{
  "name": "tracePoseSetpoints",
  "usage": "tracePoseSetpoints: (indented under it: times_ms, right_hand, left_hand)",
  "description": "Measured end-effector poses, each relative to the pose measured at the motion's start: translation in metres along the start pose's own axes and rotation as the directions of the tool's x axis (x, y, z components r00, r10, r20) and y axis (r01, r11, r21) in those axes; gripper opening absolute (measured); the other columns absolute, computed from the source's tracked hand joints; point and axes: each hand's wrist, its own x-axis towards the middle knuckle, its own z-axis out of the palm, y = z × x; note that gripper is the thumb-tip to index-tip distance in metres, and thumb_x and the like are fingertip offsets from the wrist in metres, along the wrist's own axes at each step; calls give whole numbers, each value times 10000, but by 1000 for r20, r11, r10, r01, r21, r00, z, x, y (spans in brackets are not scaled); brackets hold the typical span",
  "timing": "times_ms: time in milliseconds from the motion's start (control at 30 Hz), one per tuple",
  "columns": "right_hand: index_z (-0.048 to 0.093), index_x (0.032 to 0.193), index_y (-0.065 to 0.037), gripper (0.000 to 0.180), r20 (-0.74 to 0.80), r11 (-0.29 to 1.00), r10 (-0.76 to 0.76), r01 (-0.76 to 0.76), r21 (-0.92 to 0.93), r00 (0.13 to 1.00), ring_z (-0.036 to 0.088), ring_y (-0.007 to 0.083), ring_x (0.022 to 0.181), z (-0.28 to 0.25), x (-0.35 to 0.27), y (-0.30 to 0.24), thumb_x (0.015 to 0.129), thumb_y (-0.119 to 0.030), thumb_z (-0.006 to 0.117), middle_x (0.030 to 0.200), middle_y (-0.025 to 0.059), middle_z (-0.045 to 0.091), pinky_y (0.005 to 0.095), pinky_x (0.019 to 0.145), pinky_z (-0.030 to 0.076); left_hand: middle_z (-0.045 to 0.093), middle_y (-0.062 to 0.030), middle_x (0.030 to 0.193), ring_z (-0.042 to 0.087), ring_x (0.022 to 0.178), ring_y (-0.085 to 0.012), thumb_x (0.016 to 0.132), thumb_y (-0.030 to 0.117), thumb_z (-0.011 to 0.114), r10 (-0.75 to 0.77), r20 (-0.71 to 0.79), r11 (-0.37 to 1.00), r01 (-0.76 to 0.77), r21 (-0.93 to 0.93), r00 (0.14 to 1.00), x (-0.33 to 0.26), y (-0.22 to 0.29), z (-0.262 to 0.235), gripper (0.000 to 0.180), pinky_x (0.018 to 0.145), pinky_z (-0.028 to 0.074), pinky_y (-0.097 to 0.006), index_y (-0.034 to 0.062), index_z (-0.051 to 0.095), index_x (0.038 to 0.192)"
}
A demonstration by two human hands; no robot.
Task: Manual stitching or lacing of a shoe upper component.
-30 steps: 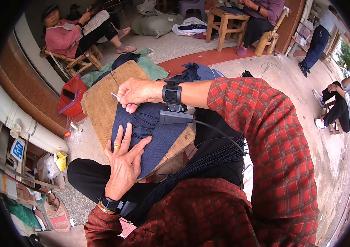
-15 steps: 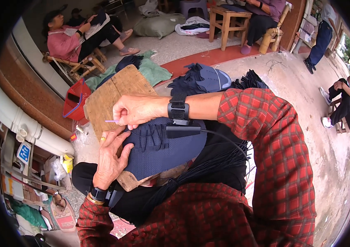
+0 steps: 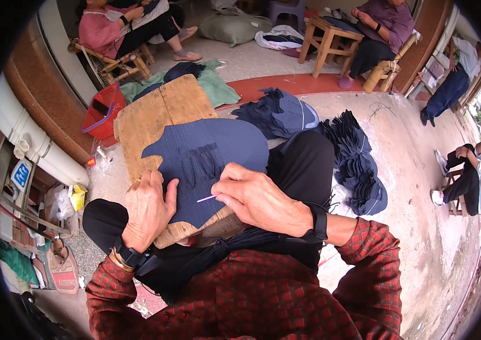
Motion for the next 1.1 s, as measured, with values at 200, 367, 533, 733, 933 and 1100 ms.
tracePoseSetpoints:
  times_ms: [200,367,533,733,933,1100]
  right_hand:
    - [724,952,9,89,-112,988,55,-70,-134,992,659,367,796,2,2,14,877,-39,719,899,165,634,445,675,517]
    - [746,956,23,119,-72,965,26,-44,-260,997,640,315,731,-3,5,11,846,-22,738,836,132,622,415,647,513]
    - [732,923,41,90,-7,951,36,-36,-306,999,613,340,696,-4,4,8,844,0,719,783,151,563,437,615,485]
    - [733,921,52,106,4,947,65,-61,-316,998,614,343,696,-2,6,4,822,18,719,784,155,573,434,605,481]
    - [707,834,33,37,-44,982,90,-96,-164,995,623,359,705,2,8,7,808,6,709,751,168,580,444,623,500]
    - [710,878,32,67,-157,978,116,-141,-155,981,616,307,664,24,5,9,813,17,721,745,140,579,388,587,488]
  left_hand:
    - [555,-192,1431,517,1347,-373,888,111,692,369,-186,925,-380,-24,911,4,3,-9,409,1097,388,-487,18,617,1278]
    - [327,-179,1664,275,1556,-341,966,149,568,380,93,910,-353,-219,921,-1,-5,5,632,1206,216,-479,18,407,1563]
    - [337,-184,1660,276,1559,-331,974,153,562,347,82,922,-324,-213,934,0,0,4,625,1201,219,-460,-6,406,1558]
    - [347,-178,1656,291,1554,-323,977,156,567,335,78,926,-313,-210,939,-2,-2,6,620,1196,226,-458,0,413,1557]
    - [332,-162,1663,292,1548,-321,970,209,602,349,63,924,-332,-190,935,-1,-4,8,639,1167,263,-498,1,423,1547]
    - [329,-163,1664,285,1550,-321,969,210,606,347,74,927,-330,-180,935,-2,-2,7,644,1166,260,-502,-1,419,1548]
